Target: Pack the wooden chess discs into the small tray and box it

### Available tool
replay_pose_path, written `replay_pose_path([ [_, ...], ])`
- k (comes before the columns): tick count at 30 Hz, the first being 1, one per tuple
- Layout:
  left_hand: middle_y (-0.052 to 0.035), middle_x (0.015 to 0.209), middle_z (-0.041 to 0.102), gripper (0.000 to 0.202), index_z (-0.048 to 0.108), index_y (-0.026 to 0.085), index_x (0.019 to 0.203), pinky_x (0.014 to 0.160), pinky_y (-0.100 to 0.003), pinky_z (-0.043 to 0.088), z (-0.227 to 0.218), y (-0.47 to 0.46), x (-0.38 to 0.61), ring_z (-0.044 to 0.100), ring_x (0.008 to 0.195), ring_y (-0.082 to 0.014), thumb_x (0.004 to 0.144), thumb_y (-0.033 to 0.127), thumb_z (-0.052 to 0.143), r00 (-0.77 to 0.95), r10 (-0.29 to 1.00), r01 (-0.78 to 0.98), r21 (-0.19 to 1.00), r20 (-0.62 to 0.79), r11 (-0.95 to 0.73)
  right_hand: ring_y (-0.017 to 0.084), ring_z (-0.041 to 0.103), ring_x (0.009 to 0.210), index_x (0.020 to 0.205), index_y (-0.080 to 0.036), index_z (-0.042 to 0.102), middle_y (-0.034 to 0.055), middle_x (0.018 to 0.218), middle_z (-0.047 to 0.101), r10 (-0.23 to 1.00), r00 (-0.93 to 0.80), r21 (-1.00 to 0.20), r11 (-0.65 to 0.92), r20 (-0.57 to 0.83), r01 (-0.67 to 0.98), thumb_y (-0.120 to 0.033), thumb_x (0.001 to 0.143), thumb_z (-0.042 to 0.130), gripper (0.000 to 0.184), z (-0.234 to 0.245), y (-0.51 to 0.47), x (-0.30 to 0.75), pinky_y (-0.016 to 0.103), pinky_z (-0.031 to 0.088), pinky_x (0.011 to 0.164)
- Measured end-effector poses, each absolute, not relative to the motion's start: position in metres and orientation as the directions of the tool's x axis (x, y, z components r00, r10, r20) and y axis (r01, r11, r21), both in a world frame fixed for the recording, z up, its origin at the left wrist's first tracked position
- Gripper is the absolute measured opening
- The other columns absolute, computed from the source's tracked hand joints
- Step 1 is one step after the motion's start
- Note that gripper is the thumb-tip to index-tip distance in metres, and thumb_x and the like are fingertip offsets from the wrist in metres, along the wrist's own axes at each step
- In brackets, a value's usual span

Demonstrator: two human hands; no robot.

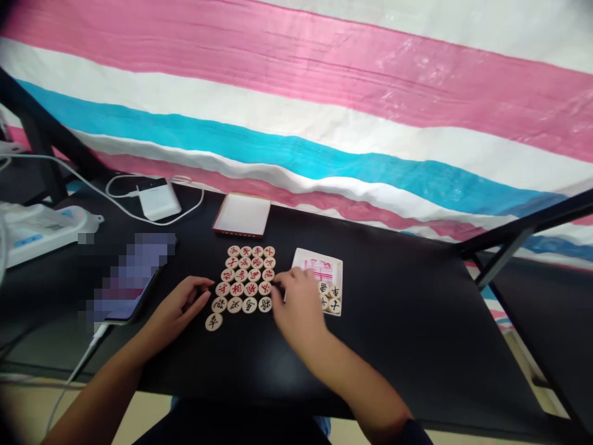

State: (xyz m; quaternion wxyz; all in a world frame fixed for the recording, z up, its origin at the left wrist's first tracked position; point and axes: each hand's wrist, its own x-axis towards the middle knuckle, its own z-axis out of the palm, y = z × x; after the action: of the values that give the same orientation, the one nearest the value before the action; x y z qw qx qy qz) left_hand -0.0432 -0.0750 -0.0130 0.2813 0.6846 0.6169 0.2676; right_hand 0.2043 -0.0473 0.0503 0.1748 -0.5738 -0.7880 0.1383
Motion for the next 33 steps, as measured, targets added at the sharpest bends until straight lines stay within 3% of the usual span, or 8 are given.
replay_pose_path([
  [4,-0.0013,0.081,0.054,0.028,0.051,0.021,0.103,0.059,-0.026,0.041,-0.01,-0.074,-0.042,0.049,0.065,-0.0147,0.084,0.041,0.043,0.083,0.997,0.696,0.716,0.001,-0.058,0.027,0.053,0.081,0.085,-0.015,0.066,0.014,0.086,0.062,0.991,-0.087,-0.145,0.072,-0.101,0.987,-0.03,0.073,0.058,0.02,0.061,-0.016,0.254,0.039,0.041,0.068],
  [8,-0.0009,0.079,0.053,0.029,0.051,0.021,0.102,0.057,-0.027,0.041,-0.006,-0.075,-0.04,0.047,0.061,-0.014,0.084,0.042,0.042,0.065,0.998,0.689,0.724,-0.017,-0.033,0.022,0.058,0.071,0.074,-0.018,0.065,0.0093,0.078,0.064,0.941,-0.048,-0.181,-0.013,-0.334,0.983,-0.034,0.068,0.064,0.018,0.061,-0.006,0.279,0.03,0.04,0.058],
  [13,-0.0005,0.078,0.051,0.027,0.051,0.021,0.102,0.058,-0.026,0.041,-0.002,-0.076,-0.039,0.046,0.062,-0.0136,0.084,0.04,0.042,0.051,0.999,0.697,0.717,-0.01,-0.029,0.019,0.061,0.07,0.076,-0.02,0.066,0.0059,0.076,0.066,0.972,-0.099,-0.315,0.027,-0.215,0.949,-0.028,0.069,0.062,0.011,0.06,-0.007,0.279,0.027,0.041,0.06],
  [16,-0.0003,0.077,0.05,0.027,0.051,0.021,0.102,0.056,-0.026,0.04,-0.001,-0.076,-0.038,0.045,0.062,-0.0136,0.085,0.039,0.042,0.049,0.999,0.708,0.706,-0.017,-0.023,0.016,0.06,0.067,0.085,-0.02,0.063,0.0042,0.08,0.066,0.984,-0.119,-0.429,0.05,-0.134,0.902,-0.027,0.07,0.061,0.016,0.067,-0.013,0.268,0.027,0.043,0.062],
  [21,0.0001,0.078,0.05,0.026,0.051,0.021,0.103,0.055,-0.025,0.038,-0.002,-0.076,-0.039,0.045,0.061,-0.0132,0.085,0.038,0.042,0.06,0.998,0.71,0.703,-0.011,-0.035,0.011,0.053,0.055,0.084,-0.021,0.059,-0.0009,0.075,0.064,0.955,-0.256,-0.616,0.114,-0.146,0.779,-0.033,0.073,0.059,0.016,0.081,-0.029,0.246,0.025,0.043,0.056],
  [28,-0.0003,0.08,0.049,0.025,0.05,0.021,0.102,0.059,-0.026,0.04,-0.004,-0.076,-0.04,0.044,0.063,-0.0134,0.086,0.038,0.042,0.079,0.997,0.716,0.696,0.005,-0.06,0.016,0.059,0.077,0.094,-0.021,0.064,0.004,0.09,0.066,0.934,-0.347,-0.618,0.225,-0.083,0.753,-0.024,0.076,0.057,0.019,0.079,-0.036,0.241,0.03,0.046,0.073],
  [33,0.0001,0.079,0.048,0.025,0.049,0.021,0.104,0.061,-0.026,0.04,-0.005,-0.077,-0.04,0.045,0.064,-0.0135,0.086,0.038,0.041,0.083,0.997,0.724,0.687,0.011,-0.068,0.016,0.059,0.074,0.094,-0.019,0.063,0.0044,0.087,0.066,0.922,-0.37,-0.613,0.228,-0.114,0.757,-0.026,0.076,0.058,0.02,0.076,-0.04,0.239,0.029,0.046,0.068],
])
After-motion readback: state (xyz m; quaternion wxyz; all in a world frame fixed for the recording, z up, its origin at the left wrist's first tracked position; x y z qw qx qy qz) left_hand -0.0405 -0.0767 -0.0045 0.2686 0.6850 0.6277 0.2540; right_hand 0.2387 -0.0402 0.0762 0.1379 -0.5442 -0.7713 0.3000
